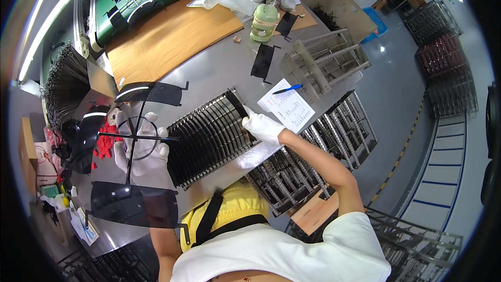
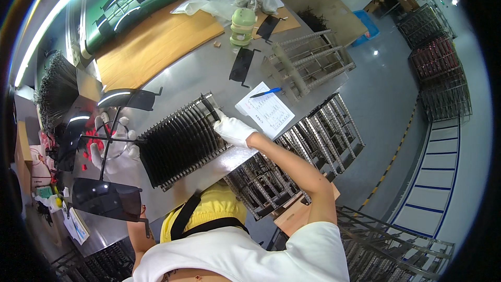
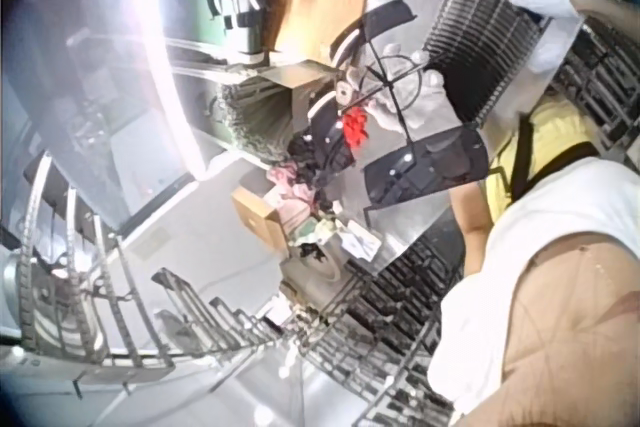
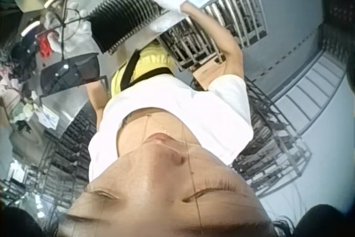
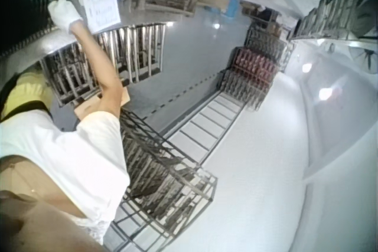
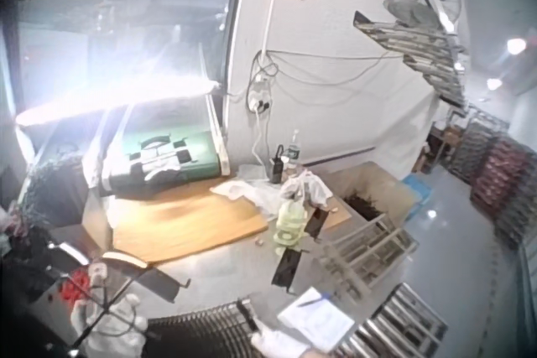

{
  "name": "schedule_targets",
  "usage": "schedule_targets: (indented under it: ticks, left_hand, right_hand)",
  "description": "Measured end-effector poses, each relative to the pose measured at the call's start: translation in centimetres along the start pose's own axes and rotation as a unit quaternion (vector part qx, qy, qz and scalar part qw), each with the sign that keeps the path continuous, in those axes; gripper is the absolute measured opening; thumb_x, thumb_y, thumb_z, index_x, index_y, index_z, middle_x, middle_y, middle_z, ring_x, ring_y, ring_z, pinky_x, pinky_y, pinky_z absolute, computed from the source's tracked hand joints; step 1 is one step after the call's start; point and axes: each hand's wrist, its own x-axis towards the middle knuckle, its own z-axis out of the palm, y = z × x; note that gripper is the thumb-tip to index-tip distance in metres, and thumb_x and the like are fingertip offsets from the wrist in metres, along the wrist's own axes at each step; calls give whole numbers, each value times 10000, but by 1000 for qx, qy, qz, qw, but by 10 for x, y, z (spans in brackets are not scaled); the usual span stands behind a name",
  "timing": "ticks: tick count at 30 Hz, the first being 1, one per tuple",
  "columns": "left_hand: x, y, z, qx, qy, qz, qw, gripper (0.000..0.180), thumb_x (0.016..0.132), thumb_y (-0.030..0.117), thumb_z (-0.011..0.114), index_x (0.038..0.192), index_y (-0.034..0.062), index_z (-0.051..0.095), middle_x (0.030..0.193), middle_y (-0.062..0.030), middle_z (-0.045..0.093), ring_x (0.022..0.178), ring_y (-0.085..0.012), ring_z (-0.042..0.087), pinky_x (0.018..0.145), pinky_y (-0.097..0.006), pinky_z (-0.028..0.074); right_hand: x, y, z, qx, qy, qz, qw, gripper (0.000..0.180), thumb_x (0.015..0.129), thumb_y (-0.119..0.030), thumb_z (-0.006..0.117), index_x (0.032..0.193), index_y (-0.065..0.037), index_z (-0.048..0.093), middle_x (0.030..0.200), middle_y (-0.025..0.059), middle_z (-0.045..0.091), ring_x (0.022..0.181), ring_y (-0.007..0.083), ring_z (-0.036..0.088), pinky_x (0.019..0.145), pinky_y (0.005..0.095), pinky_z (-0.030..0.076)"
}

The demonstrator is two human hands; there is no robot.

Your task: The person picks up black plastic components and inserts them into a metal rack on a stainless steel table. They handle the parts one at a time, arranging them in the rack, then write on a paper document with a pen.

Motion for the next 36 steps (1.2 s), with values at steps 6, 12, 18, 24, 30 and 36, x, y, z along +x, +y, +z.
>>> schedule_targets:
  ticks: [6, 12, 18, 24, 30, 36]
  left_hand:
    - [-17, 7, -6, 30, 31, -45, 998, 668, 958, 512, 530, 1549, 298, 306, 1414, -283, 374, 1033, -397, 566, 757, -432, 581]
    - [0, -28, 28, -53, 82, -128, 987, 627, 972, 526, 438, 1513, 227, 334, 1318, -323, 447, 857, -437, 638, 625, -426, 602]
    - [23, -61, 76, -40, 227, -187, 955, 462, 1003, 467, 424, 1174, 64, 574, 1041, -128, 638, 902, -328, 605, 698, -374, 557]
    - [5, 6, 87, -165, 111, -173, 965, 599, 987, 484, 485, 1315, -14, 437, 1122, -247, 499, 608, -210, 574, 577, -253, 542]
    - [-7, 12, 72, -158, 206, -137, 956, 615, 985, 481, 499, 1349, -9, 427, 1122, -253, 489, 570, -239, 599, 523, -262, 553]
    - [-8, 21, 66, -105, 173, -234, 951, 697, 935, 644, 443, 1376, 107, 497, 1154, -283, 555, 613, -351, 637, 443, -341, 540]
  right_hand:
    - [-2, -22, -26, 189, 55, 93, 976, 300, 945, -218, 511, 1092, 44, 525, 1318, 453, 442, 901, 480, 675, 779, 517, 569]
    - [-7, -66, -114, 101, 332, -28, 937, 921, 721, -485, 811, 1443, -31, 464, 1116, 273, 639, 1015, 364, 666, 898, 376, 548]
    - [-11, -84, -114, -382, 294, -61, 874, 450, 822, -147, 616, 1270, -187, 610, 771, 36, 461, 632, 174, 522, 592, 321, 517]
    - [-20, -10, -64, 147, 141, 99, 974, 681, 948, -297, 545, 1560, -174, 271, 852, 226, 630, 800, 373, 663, 776, 447, 543]
    - [0, 12, -8, 115, -15, 35, 993, 644, 1036, -387, 310, 1484, 73, 264, 1032, 346, 657, 873, 466, 669, 810, 578, 497]
    - [-6, -25, -63, 26, 8, 163, 986, 761, 891, -483, 634, 1444, -21, 390, 1181, 276, 601, 899, 416, 665, 787, 504, 541]
